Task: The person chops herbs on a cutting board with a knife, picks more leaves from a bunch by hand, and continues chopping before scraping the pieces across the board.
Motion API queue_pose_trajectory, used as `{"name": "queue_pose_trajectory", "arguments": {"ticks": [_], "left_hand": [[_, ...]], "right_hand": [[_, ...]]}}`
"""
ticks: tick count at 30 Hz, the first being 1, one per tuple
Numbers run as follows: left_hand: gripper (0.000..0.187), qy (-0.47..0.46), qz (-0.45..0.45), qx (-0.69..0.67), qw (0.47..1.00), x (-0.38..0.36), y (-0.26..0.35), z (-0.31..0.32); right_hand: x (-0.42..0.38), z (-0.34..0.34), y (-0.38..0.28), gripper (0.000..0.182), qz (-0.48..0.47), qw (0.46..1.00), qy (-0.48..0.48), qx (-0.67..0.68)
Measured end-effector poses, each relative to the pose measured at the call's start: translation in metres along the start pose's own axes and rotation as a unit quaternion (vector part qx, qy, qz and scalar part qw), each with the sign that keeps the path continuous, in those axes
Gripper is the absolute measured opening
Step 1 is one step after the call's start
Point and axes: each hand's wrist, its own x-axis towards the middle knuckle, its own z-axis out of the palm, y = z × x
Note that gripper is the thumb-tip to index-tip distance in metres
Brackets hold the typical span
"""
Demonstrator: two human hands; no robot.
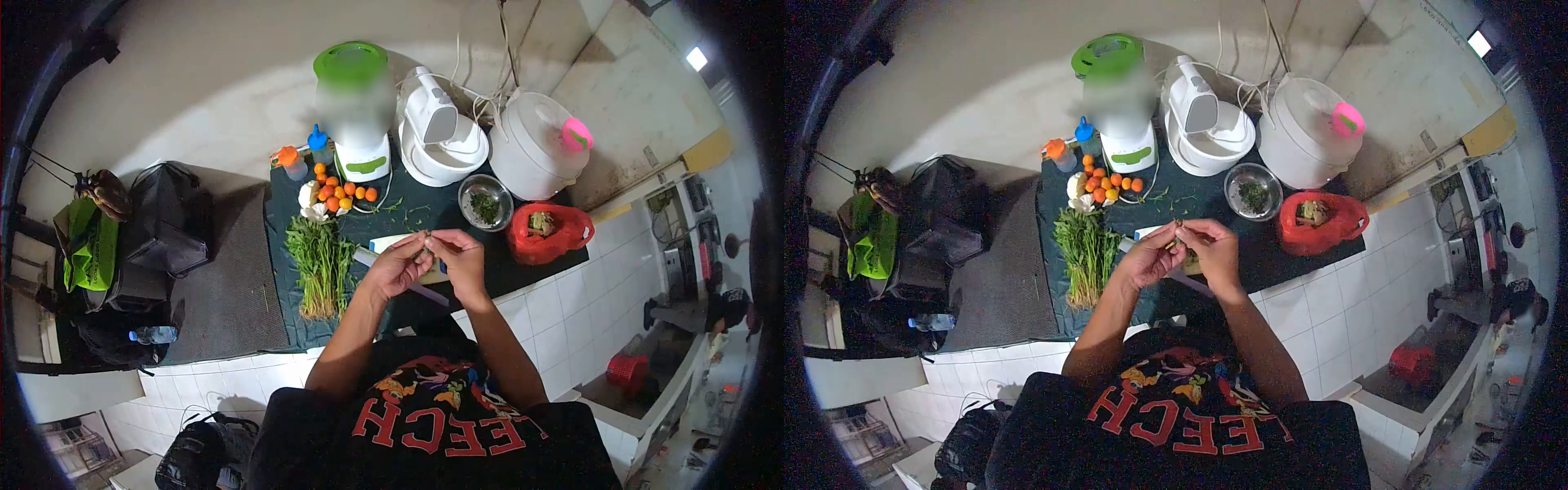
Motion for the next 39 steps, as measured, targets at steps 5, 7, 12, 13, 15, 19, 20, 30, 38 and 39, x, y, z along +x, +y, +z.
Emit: {"name": "queue_pose_trajectory", "arguments": {"ticks": [5,7,12,13,15,19,20,30,38,39], "left_hand": [[0.024,-0.047,-0.084,-0.001,0.995,-0.001,0.007,0.001],[0.024,-0.071,-0.102,-0.014,0.992,0.003,0.01,0.002],[0.025,-0.144,-0.133,0.016,0.98,0.002,0.008,0.0],[0.025,-0.145,-0.133,0.015,0.98,0.001,0.005,0.0],[0.023,-0.104,-0.093,0.026,0.99,0.0,-0.003,0.002],[0.023,-0.042,-0.029,0.104,0.993,0.001,-0.007,-0.002],[0.024,-0.026,-0.02,0.128,0.991,0.0,-0.007,-0.001],[0.028,-0.022,0.117,0.345,0.931,-0.007,0.002,0.018],[0.025,0.015,0.114,0.264,0.958,0.003,0.004,0.011],[0.024,0.058,0.099,0.208,0.971,0.005,0.003,0.009]], "right_hand": [[0.002,-0.005,-0.012,0.028,-0.017,0.998,-0.057,-0.003],[0.002,-0.009,-0.007,0.03,-0.063,0.996,-0.051,-0.041],[0.009,-0.027,-0.02,0.028,-0.237,0.943,-0.101,-0.21],[0.008,-0.028,-0.026,0.023,-0.216,0.947,-0.111,-0.209],[0.007,-0.028,-0.029,0.019,-0.196,0.95,-0.119,-0.21],[0.005,-0.027,-0.029,0.016,-0.217,0.94,-0.093,-0.246],[0.004,-0.027,-0.029,0.015,-0.217,0.938,-0.079,-0.257],[0.018,-0.028,-0.029,0.012,-0.196,0.934,-0.108,-0.278],[0.015,-0.017,-0.022,0.035,0.097,0.989,-0.089,0.062],[0.011,-0.016,-0.019,0.035,0.098,0.989,-0.09,0.062]]}}
